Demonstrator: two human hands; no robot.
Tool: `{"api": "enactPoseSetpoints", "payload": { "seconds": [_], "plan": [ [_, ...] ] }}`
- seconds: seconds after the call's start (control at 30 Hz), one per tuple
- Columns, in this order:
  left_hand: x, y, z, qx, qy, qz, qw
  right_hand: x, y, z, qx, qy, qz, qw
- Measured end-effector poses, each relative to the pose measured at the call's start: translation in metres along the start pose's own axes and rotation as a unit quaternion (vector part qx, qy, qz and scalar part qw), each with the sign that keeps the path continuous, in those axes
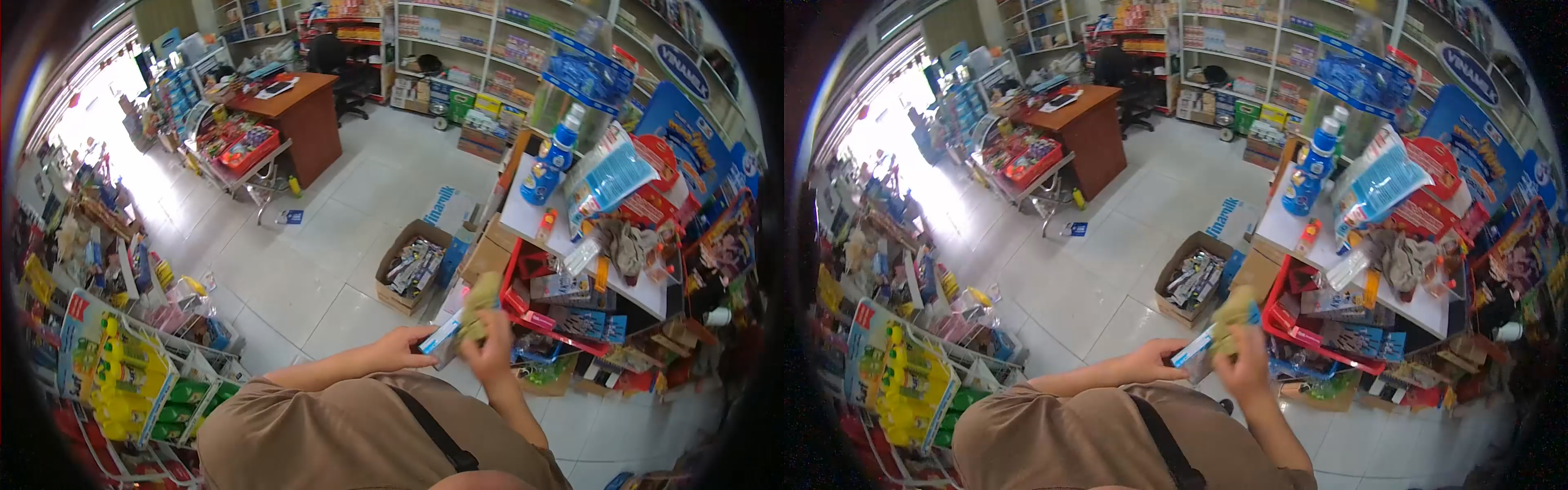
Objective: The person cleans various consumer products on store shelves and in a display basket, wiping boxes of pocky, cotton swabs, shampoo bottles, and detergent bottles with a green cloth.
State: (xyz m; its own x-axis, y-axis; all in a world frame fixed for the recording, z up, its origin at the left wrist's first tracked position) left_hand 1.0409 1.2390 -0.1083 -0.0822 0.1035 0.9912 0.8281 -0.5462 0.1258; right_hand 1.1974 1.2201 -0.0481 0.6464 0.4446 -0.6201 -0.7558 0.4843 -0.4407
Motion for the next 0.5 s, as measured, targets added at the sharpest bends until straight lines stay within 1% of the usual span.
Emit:
{"api": "enactPoseSetpoints", "payload": {
  "seconds": [0.1,0.13,0.23,0.27,0.33,0.4,0.43,0.47,0.5],
  "plan": [
    [-0.010,-0.021,0.009,0.028,-0.010,0.152,0.988,-0.032,0.028,-0.016,-0.130,-0.039,0.048,0.990],
    [0.005,-0.020,0.009,0.031,0.007,0.188,0.982,-0.030,0.029,-0.012,-0.152,-0.019,0.046,0.987],
    [0.025,-0.020,0.011,0.016,0.045,0.381,0.923,0.002,0.017,0.012,-0.097,0.104,0.037,0.989],
    [0.019,-0.022,0.011,0.009,0.068,0.418,0.906,0.016,0.010,0.016,-0.066,0.104,0.023,0.992],
    [0.020,-0.019,0.008,0.003,0.058,0.431,0.900,0.042,0.002,0.023,0.002,0.099,-0.004,0.995],
    [0.025,-0.014,0.007,0.004,0.035,0.438,0.898,0.036,0.014,0.013,-0.050,0.056,-0.059,0.995],
    [0.017,-0.015,0.008,0.012,0.054,0.449,0.892,0.023,0.022,0.012,-0.078,0.035,-0.087,0.993],
    [0.001,-0.017,0.011,0.020,0.072,0.460,0.885,0.004,0.035,0.003,-0.144,0.058,-0.040,0.987],
    [-0.006,-0.019,0.012,0.027,0.089,0.471,0.877,-0.013,0.042,0.000,-0.170,0.053,-0.040,0.983]
  ]
}}
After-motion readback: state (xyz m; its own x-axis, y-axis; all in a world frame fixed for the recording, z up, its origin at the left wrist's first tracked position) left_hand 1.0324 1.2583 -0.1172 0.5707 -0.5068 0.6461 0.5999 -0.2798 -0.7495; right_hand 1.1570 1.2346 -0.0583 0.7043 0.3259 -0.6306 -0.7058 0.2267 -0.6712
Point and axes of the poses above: each hand's wrist, its own z-axis towards the middle knuckle, its own y-axis out of the palm, x = y × z, the point moved 6 cm from there along z, towards the middle knuckle, and after that the axes turned 14 degrees about x, right-handed, at the moved point
